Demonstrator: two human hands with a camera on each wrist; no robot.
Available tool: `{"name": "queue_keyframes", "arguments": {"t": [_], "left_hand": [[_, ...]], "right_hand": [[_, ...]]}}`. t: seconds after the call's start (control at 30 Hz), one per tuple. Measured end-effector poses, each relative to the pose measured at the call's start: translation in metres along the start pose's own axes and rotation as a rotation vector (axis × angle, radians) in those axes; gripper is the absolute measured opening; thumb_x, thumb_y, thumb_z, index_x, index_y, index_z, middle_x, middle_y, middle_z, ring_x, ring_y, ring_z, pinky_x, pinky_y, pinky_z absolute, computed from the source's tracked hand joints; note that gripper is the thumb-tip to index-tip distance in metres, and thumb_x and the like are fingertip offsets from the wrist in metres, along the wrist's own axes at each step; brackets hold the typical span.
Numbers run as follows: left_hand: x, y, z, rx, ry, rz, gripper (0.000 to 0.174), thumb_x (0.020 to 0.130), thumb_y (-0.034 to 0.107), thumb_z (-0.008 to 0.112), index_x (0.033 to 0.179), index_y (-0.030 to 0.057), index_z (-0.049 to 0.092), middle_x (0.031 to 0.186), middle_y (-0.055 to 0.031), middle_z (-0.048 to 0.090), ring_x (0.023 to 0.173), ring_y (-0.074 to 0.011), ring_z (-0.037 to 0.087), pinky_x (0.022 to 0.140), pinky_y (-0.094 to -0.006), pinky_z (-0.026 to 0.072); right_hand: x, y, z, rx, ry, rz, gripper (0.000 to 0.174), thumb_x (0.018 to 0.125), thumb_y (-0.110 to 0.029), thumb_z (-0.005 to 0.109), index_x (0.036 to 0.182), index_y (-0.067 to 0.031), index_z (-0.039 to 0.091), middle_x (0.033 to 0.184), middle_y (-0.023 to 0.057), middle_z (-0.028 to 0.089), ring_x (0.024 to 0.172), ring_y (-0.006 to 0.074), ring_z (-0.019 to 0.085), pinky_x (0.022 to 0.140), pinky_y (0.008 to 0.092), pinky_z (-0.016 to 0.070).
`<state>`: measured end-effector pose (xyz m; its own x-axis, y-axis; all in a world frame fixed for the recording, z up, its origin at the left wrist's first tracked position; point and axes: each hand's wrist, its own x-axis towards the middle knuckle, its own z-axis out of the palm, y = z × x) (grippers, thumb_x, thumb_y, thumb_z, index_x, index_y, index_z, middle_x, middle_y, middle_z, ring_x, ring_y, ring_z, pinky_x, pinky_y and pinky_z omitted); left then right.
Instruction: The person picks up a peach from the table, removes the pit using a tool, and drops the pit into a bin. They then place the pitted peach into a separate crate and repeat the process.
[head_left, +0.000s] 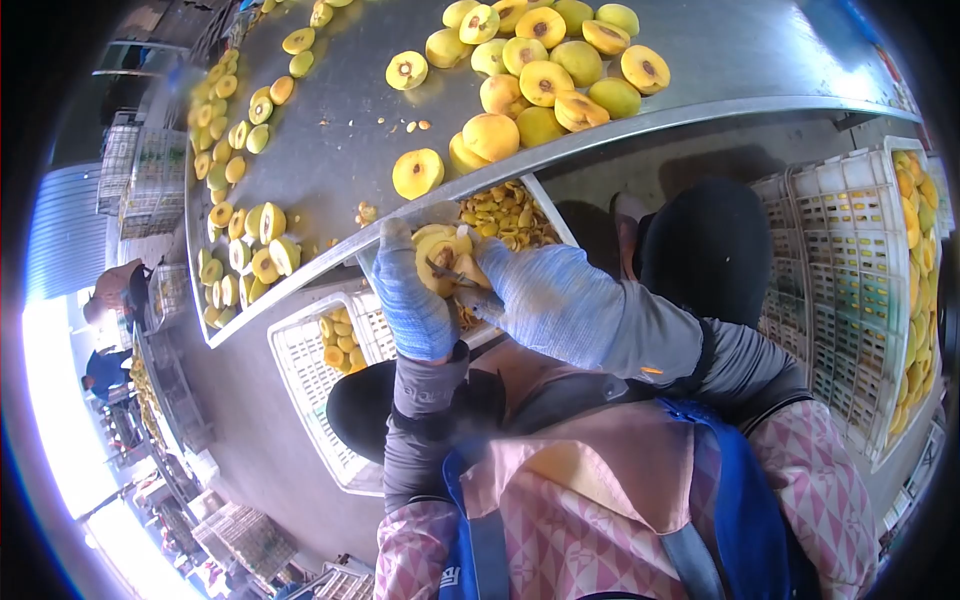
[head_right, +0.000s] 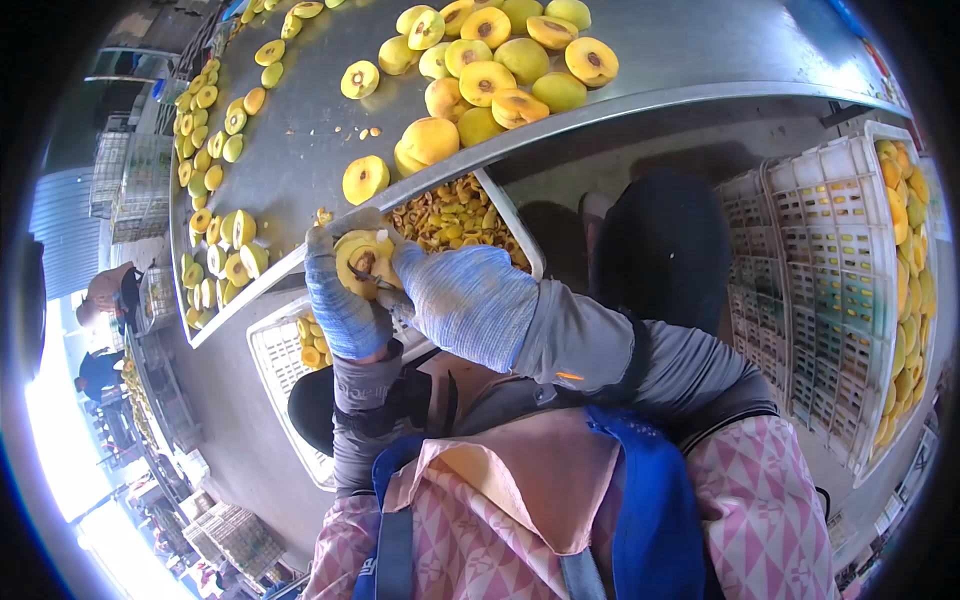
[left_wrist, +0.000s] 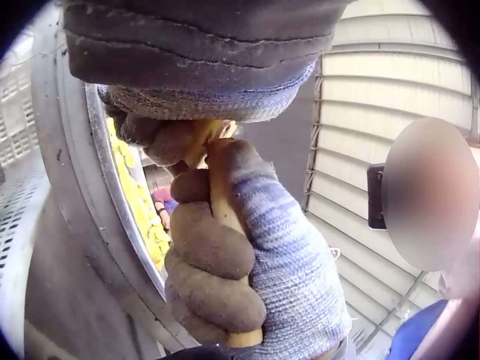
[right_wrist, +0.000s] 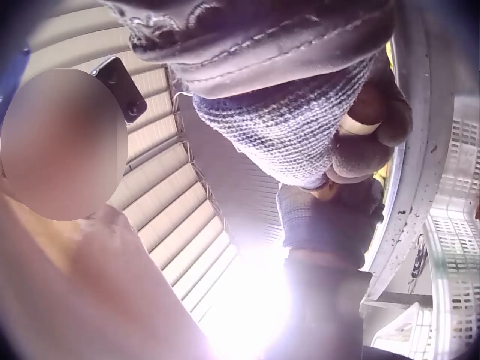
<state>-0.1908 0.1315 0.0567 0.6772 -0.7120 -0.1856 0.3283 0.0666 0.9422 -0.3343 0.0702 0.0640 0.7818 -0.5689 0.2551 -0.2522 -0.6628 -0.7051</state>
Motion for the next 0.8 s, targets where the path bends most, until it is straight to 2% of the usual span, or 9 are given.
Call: {"name": "queue_keyframes", "arguments": {"t": [0.07,0.27,0.33,0.5,0.6,0.67,0.7,0.77,0.8], "left_hand": [[0.001,0.002,-0.001,0.024,-0.027,-0.02,0.05,0.101,0.045,0.049,0.108,-0.0013,0.064,0.097,-0.0131,0.068,0.09,-0.0211,0.065,0.082,-0.0333,0.0541],[0.0,0.008,-0.001,0.101,-0.109,-0.027,0.051,0.101,0.046,0.049,0.104,-0.0027,0.066,0.092,-0.0126,0.069,0.083,-0.0195,0.067,0.076,-0.0313,0.0554],[0.0,0.008,-0.001,0.156,-0.107,0.006,0.052,0.1,0.045,0.05,0.1,-0.0033,0.068,0.089,-0.0116,0.069,0.081,-0.0182,0.066,0.075,-0.0299,0.0543],[0.002,0.008,-0.003,0.235,-0.098,0.005,0.056,0.099,0.049,0.051,0.095,-0.0035,0.07,0.084,-0.0096,0.07,0.077,-0.0167,0.065,0.072,-0.0292,0.0528],[0.007,0.011,-0.004,0.296,-0.24,-0.1,0.06,0.098,0.053,0.05,0.102,-0.0037,0.069,0.09,-0.0099,0.07,0.081,-0.0168,0.065,0.075,-0.0301,0.0526],[0.009,0.01,-0.005,0.099,-0.32,-0.081,0.067,0.094,0.059,0.053,0.117,-0.0033,0.061,0.1,-0.0141,0.069,0.092,-0.0216,0.066,0.084,-0.0327,0.0539],[0.008,0.008,-0.004,0.098,-0.323,-0.081,0.067,0.094,0.059,0.053,0.117,-0.0033,0.061,0.1,-0.0141,0.069,0.092,-0.0216,0.066,0.084,-0.0327,0.0539],[0.004,0.0,0.0,0.17,-0.169,0.183,0.068,0.095,0.059,0.053,0.125,-0.0023,0.056,0.103,-0.0138,0.068,0.097,-0.0223,0.064,0.087,-0.0338,0.0527],[-0.001,-0.004,0.003,0.307,-0.11,0.314,0.059,0.098,0.052,0.053,0.122,-0.0017,0.059,0.101,-0.0121,0.068,0.092,-0.0198,0.064,0.083,-0.0314,0.0528]], "right_hand": [[0.0,0.002,-0.001,0.011,-0.023,-0.019,0.034,0.096,-0.034,0.059,0.108,-0.0028,0.056,0.063,0.0133,0.063,0.053,0.0307,0.064,0.046,0.0404,0.0502],[0.0,0.007,0.001,0.189,-0.143,0.062,0.04,0.096,-0.037,0.059,0.113,-0.0009,0.055,0.072,0.0175,0.067,0.065,0.0351,0.068,0.056,0.0445,0.0532],[0.0,0.013,0.009,0.39,-0.104,0.069,0.041,0.095,-0.038,0.059,0.112,-0.0008,0.056,0.076,0.0189,0.067,0.068,0.037,0.068,0.06,0.0453,0.0537],[-0.004,0.011,0.004,0.282,-0.133,0.071,0.04,0.095,-0.038,0.059,0.111,-0.0008,0.056,0.077,0.0209,0.067,0.072,0.0384,0.067,0.063,0.0457,0.0538],[-0.003,0.011,0.004,0.235,-0.182,0.134,0.04,0.096,-0.038,0.058,0.111,-0.0006,0.056,0.078,0.0219,0.066,0.074,0.0391,0.067,0.065,0.0461,0.0538],[-0.003,0.011,0.008,0.251,-0.19,0.162,0.04,0.096,-0.038,0.058,0.111,-0.0004,0.056,0.078,0.0223,0.066,0.075,0.0392,0.067,0.065,0.0461,0.0537],[-0.003,0.011,0.011,0.286,-0.159,0.146,0.04,0.096,-0.038,0.057,0.111,-0.0003,0.055,0.077,0.0222,0.066,0.074,0.0392,0.067,0.065,0.0462,0.0535],[-0.001,0.012,0.011,0.321,-0.123,0.131,0.04,0.097,-0.037,0.057,0.111,-0.0002,0.055,0.077,0.0221,0.066,0.073,0.0393,0.067,0.064,0.0464,0.0532],[-0.001,0.011,0.011,0.374,-0.106,0.12,0.039,0.096,-0.037,0.057,0.109,0.0003,0.056,0.077,0.0225,0.065,0.074,0.0397,0.066,0.065,0.0466,0.053]]}}
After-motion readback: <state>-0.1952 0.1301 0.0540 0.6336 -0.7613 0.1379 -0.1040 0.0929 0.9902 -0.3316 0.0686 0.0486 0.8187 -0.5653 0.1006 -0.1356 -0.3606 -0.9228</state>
